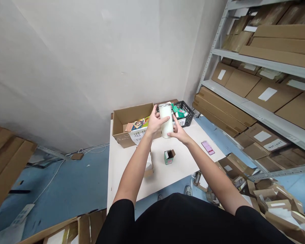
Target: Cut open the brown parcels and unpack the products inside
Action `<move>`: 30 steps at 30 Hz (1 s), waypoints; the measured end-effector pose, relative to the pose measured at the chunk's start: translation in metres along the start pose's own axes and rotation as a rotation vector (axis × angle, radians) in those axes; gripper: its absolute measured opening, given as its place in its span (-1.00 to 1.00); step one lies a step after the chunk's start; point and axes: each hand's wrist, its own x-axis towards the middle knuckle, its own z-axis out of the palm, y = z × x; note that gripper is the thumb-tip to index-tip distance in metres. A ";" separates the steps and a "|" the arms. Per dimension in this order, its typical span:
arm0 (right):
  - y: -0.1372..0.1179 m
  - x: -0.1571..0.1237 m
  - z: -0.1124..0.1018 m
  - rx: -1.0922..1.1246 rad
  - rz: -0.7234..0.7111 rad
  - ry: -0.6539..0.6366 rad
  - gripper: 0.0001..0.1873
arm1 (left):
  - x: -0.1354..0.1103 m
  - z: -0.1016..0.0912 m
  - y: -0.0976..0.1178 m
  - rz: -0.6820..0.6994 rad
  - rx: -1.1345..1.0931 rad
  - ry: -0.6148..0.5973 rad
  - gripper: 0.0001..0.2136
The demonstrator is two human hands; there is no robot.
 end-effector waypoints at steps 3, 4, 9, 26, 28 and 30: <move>0.002 0.000 -0.001 0.000 0.001 0.038 0.55 | 0.003 -0.003 -0.003 0.010 -0.003 -0.039 0.22; 0.003 0.000 0.000 -0.004 -0.003 0.060 0.58 | 0.003 -0.004 -0.005 0.012 0.012 -0.038 0.25; 0.004 -0.001 -0.001 0.036 0.043 -0.003 0.65 | 0.005 -0.006 -0.013 -0.014 0.021 0.002 0.26; 0.015 -0.005 -0.019 0.044 0.095 0.032 0.56 | 0.010 -0.003 -0.037 -0.079 0.014 -0.048 0.28; 0.022 -0.008 -0.020 0.054 0.120 0.042 0.53 | 0.008 -0.001 -0.042 -0.092 0.015 -0.057 0.23; 0.032 -0.012 -0.021 0.030 0.137 0.088 0.53 | 0.004 0.001 -0.048 -0.091 0.038 -0.057 0.20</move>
